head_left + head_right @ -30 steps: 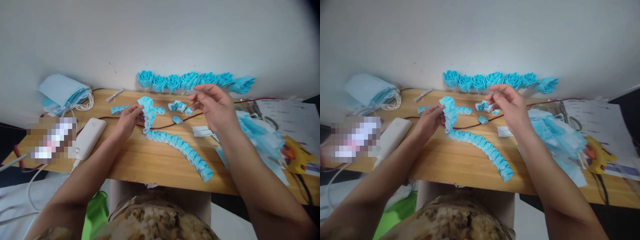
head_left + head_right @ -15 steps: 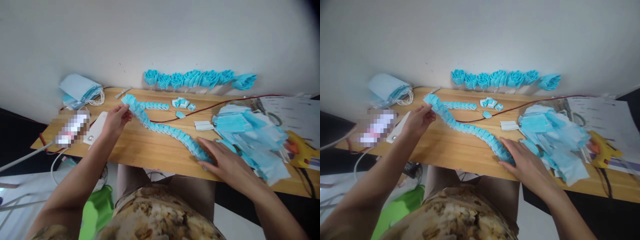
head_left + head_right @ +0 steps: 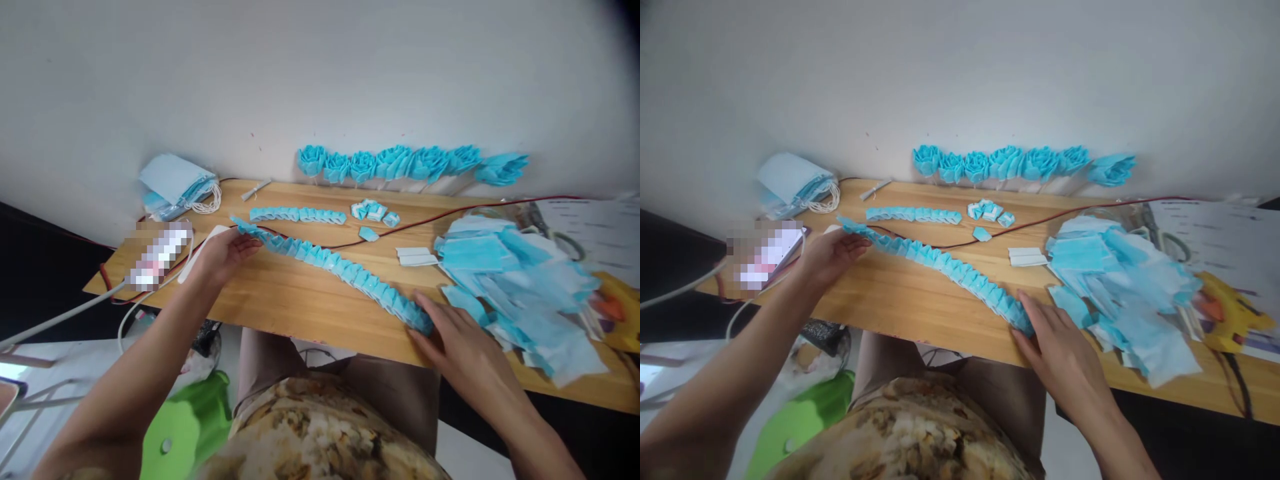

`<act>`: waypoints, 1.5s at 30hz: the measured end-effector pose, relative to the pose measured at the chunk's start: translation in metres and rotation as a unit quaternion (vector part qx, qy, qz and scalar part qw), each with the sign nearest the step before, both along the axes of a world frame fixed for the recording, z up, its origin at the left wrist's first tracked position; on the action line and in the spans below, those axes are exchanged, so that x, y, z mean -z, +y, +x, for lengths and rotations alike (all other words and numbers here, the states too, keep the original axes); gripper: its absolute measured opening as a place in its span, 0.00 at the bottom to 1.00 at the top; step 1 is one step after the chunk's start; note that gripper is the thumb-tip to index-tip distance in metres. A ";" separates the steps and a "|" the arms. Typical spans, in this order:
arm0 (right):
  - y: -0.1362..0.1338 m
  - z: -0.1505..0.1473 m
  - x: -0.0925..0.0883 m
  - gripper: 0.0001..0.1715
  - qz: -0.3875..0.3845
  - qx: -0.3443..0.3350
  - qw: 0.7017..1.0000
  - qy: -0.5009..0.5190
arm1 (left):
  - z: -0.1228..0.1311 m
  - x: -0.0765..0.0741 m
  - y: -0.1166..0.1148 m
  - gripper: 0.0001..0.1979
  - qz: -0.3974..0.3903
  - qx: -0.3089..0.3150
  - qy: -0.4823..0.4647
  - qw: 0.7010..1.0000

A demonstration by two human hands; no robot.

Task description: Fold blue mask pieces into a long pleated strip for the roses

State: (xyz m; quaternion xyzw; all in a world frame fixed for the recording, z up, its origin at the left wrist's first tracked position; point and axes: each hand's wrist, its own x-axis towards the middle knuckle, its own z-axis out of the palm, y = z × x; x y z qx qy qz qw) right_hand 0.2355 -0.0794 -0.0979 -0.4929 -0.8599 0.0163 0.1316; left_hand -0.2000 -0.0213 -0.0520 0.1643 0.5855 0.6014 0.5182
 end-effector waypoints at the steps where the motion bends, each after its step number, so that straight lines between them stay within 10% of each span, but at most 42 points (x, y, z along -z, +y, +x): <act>1: 0.000 0.002 0.000 0.34 -0.004 0.005 1.000 0.005 | 0.000 0.000 0.001 0.04 0.002 0.003 0.001 1.000; 11: 0.092 -0.026 -0.044 0.27 -0.026 -0.068 0.997 0.027 | 0.001 -0.007 0.008 0.09 0.051 0.044 0.074 0.995; 20: 0.166 -0.087 -0.028 0.15 -0.024 -0.103 0.992 -0.062 | -0.004 -0.013 0.001 0.07 0.018 0.014 0.019 1.000; 28: 0.207 -0.064 -0.019 0.18 -0.153 0.040 0.963 0.220 | -0.004 -0.020 0.001 0.05 -0.033 -0.010 0.023 0.999; 35: 0.207 -0.074 -0.048 0.20 0.041 0.011 0.996 0.076 | -0.009 -0.017 -0.006 0.07 0.063 0.009 0.193 0.979; 39: 0.205 -0.101 -0.048 0.20 0.000 -0.084 0.995 0.047 | -0.022 -0.026 0.012 0.10 0.070 0.084 0.442 0.891; 45: 0.204 -0.147 -0.034 0.28 -0.035 -0.141 0.989 -0.026 | -0.021 -0.021 0.081 0.19 -0.005 0.312 0.758 0.573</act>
